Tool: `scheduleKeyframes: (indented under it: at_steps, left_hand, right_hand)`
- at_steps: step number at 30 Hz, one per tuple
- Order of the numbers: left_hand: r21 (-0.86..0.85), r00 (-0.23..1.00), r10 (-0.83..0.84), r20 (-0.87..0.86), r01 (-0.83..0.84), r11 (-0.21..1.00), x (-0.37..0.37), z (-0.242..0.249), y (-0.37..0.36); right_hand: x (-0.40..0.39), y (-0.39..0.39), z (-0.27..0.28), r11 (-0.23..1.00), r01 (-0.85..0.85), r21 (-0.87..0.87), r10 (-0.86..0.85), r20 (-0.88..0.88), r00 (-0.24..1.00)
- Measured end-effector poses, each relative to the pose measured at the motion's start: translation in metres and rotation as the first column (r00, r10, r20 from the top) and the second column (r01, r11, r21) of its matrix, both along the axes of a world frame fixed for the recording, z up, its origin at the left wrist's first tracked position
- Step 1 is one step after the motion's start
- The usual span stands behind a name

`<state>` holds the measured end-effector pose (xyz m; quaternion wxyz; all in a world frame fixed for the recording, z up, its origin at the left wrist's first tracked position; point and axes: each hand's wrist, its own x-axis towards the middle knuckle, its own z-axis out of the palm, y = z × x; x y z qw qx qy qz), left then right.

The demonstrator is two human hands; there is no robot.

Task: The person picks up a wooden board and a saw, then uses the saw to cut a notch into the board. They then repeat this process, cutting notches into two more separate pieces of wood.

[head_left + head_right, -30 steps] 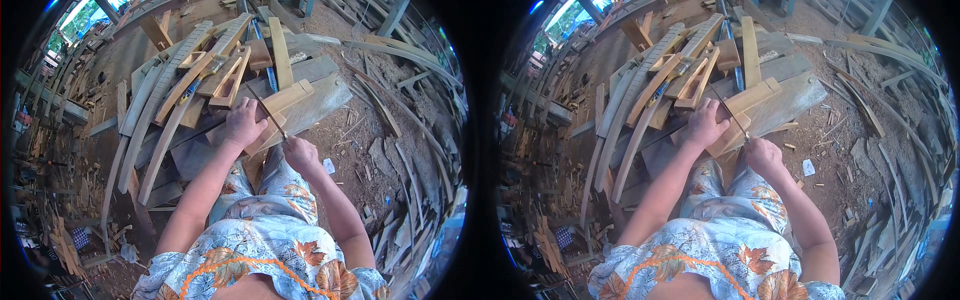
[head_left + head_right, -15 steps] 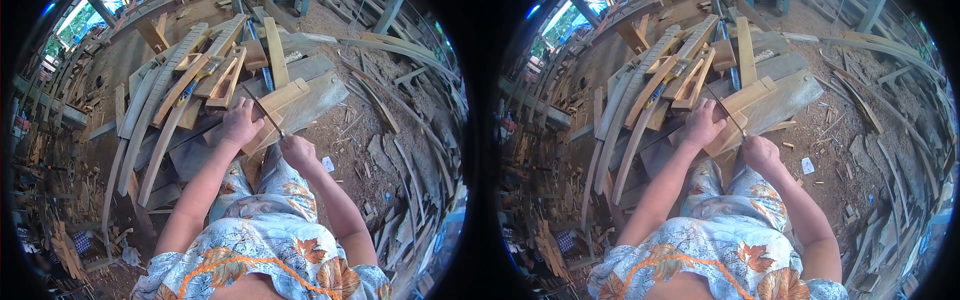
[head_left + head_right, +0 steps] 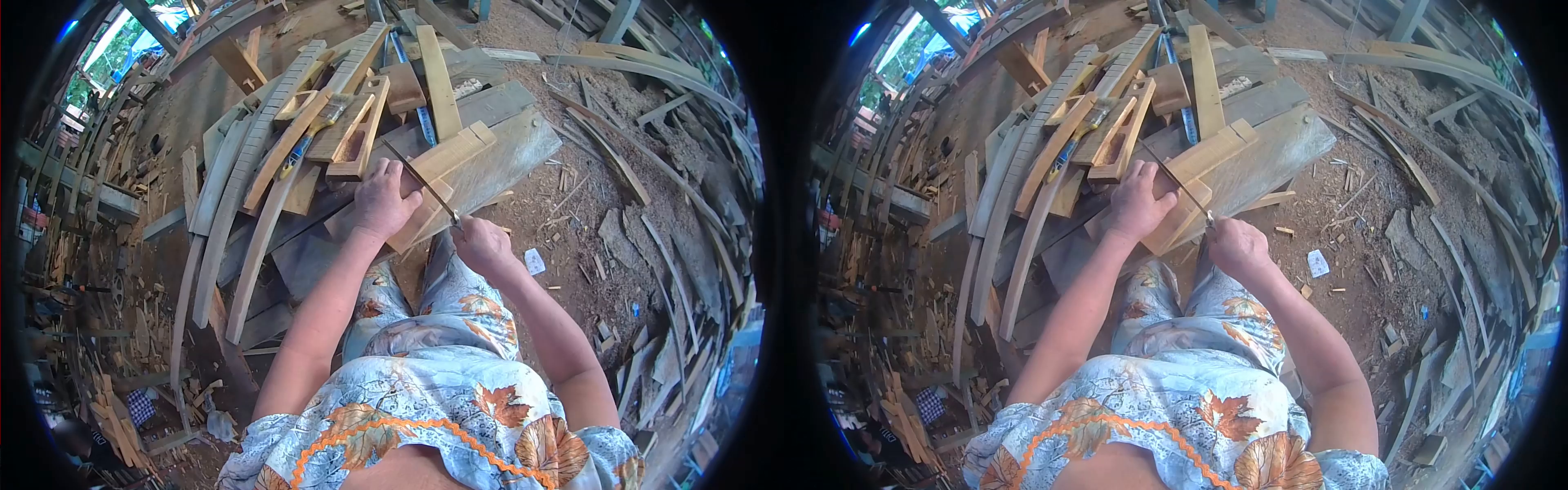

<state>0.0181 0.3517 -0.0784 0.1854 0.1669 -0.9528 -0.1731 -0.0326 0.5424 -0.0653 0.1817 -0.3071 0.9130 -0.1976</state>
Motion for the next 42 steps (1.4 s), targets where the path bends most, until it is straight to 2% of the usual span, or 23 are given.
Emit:
scheduleKeyframes:
  at_steps: [8,11,13,14,16,18,19,21,22,24,26,31,33,37,39,42]
  left_hand:
    - [-0.032,1.000,0.017,0.014,-0.017,0.999,-0.001,-0.005,0.001]
    - [-0.013,0.999,0.026,0.035,-0.025,1.000,-0.001,-0.004,0.000]
    - [0.030,0.997,0.034,0.070,-0.036,0.999,0.002,0.002,0.002]
    - [-0.001,0.993,0.057,0.101,-0.057,0.998,0.005,0.006,0.005]
    - [-0.026,0.988,0.090,0.128,-0.088,0.996,0.012,0.017,0.013]
    - [-0.199,0.997,-0.081,-0.011,0.077,0.977,0.032,0.023,0.030]
    - [-0.181,0.991,-0.134,-0.015,0.129,0.975,0.044,0.020,0.045]
    - [-0.031,0.954,-0.295,0.061,0.297,0.954,0.065,0.015,0.074]
    - [-0.026,0.960,-0.274,0.060,0.276,0.961,0.075,0.015,0.083]
    - [0.010,0.913,-0.398,0.090,0.399,0.917,0.089,0.014,0.097]
    - [0.039,0.921,-0.380,0.090,0.378,0.925,0.095,0.000,0.101]
    - [0.146,0.939,-0.340,0.041,0.331,0.932,0.103,-0.014,0.097]
    - [0.387,0.961,-0.276,0.029,0.244,0.889,0.107,-0.018,0.091]
    - [0.388,0.977,-0.211,0.021,0.186,0.903,0.118,-0.014,0.077]
    - [0.461,0.991,-0.130,-0.024,0.126,0.878,0.123,-0.014,0.075]
    - [0.437,0.994,-0.100,-0.049,0.112,0.892,0.124,-0.004,0.070]
  right_hand:
    - [0.004,0.001,0.004,1.000,-0.009,-0.010,0.009,-0.005,1.000]
    - [0.006,0.007,0.016,0.998,-0.017,-0.060,0.019,0.041,0.999]
    - [0.005,0.013,0.028,0.981,0.077,-0.176,-0.061,0.096,0.994]
    - [0.002,0.017,0.027,0.976,0.029,-0.216,-0.021,0.036,0.999]
    - [-0.001,0.024,0.033,0.969,0.024,-0.246,-0.018,0.026,1.000]
    - [-0.001,0.030,0.037,0.948,0.029,-0.318,-0.034,-0.010,0.999]
    - [-0.001,0.034,0.036,0.951,0.014,-0.309,-0.018,-0.011,1.000]
    - [-0.002,0.039,0.033,0.914,0.065,-0.401,-0.083,-0.027,0.996]
    - [-0.002,0.041,0.030,0.901,0.112,-0.419,-0.102,0.046,0.994]
    - [-0.004,0.047,0.023,0.905,0.099,-0.414,-0.090,0.042,0.995]
    - [0.001,0.049,0.025,0.889,0.151,-0.432,-0.124,0.089,0.988]
    - [-0.005,0.066,-0.009,0.869,0.203,-0.452,-0.140,0.168,0.976]
    - [-0.007,0.072,-0.015,0.843,0.255,-0.473,-0.173,0.211,0.962]
    - [-0.007,0.080,-0.026,0.832,0.288,-0.474,-0.196,0.235,0.952]
    - [-0.002,0.080,-0.022,0.814,0.387,-0.433,-0.238,0.359,0.903]
    - [-0.001,0.082,-0.024,0.803,0.399,-0.442,-0.230,0.387,0.893]
